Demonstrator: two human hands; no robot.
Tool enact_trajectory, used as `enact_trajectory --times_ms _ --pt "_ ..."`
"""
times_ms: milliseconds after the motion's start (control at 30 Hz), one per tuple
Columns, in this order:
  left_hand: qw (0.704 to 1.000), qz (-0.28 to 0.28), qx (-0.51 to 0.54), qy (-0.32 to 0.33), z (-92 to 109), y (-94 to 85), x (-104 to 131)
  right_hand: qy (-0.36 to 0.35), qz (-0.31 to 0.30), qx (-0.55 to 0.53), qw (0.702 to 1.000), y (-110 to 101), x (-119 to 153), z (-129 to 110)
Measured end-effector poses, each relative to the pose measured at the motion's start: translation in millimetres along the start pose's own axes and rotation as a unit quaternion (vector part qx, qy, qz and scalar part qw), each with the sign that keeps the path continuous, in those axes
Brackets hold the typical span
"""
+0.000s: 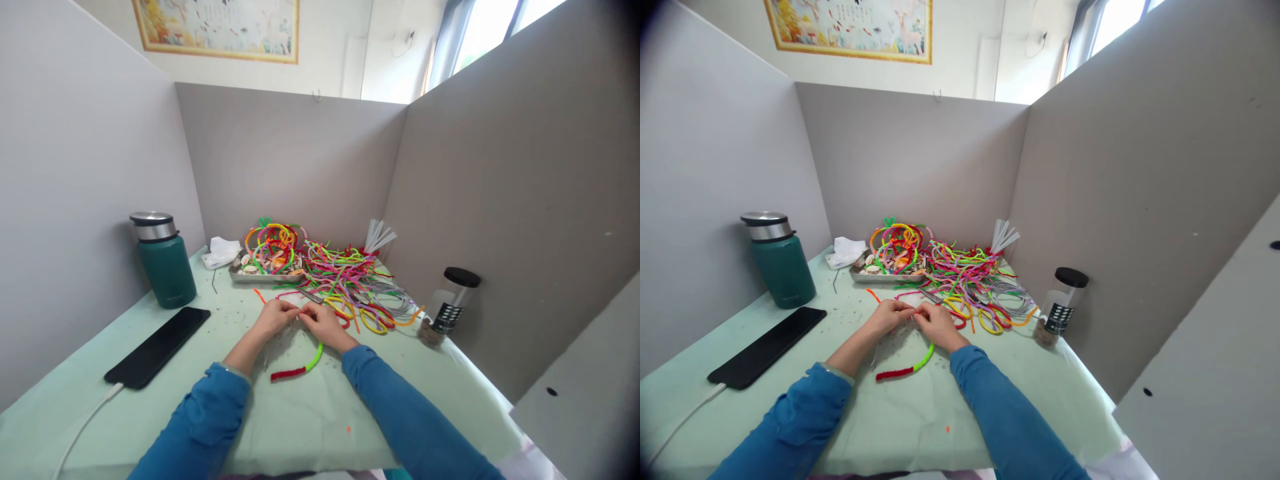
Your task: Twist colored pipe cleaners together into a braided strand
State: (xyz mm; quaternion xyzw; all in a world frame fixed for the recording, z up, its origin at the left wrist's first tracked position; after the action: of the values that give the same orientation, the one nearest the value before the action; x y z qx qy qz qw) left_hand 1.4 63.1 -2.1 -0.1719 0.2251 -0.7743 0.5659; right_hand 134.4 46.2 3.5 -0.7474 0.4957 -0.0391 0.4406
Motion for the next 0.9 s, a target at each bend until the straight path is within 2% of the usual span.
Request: enact_trajectory --times_ms 900 --pt "1.0 0.003 -0.006 -0.016 1.1 1.2 2.1 0.004 -0.003 0.005 1.0 0.7 -0.2 0.8"
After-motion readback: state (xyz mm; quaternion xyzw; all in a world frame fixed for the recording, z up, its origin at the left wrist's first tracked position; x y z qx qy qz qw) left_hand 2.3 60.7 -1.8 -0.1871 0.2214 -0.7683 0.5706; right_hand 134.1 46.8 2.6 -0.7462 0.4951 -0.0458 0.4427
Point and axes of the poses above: each hand's wrist, its own x-axis away from the middle knuckle, its own y-axis out of the palm, z = x × y, the point moved 6 cm from there along -x, towards the middle knuckle, and after that the axes turned 10 degrees about -z, right-handed, at the moved point
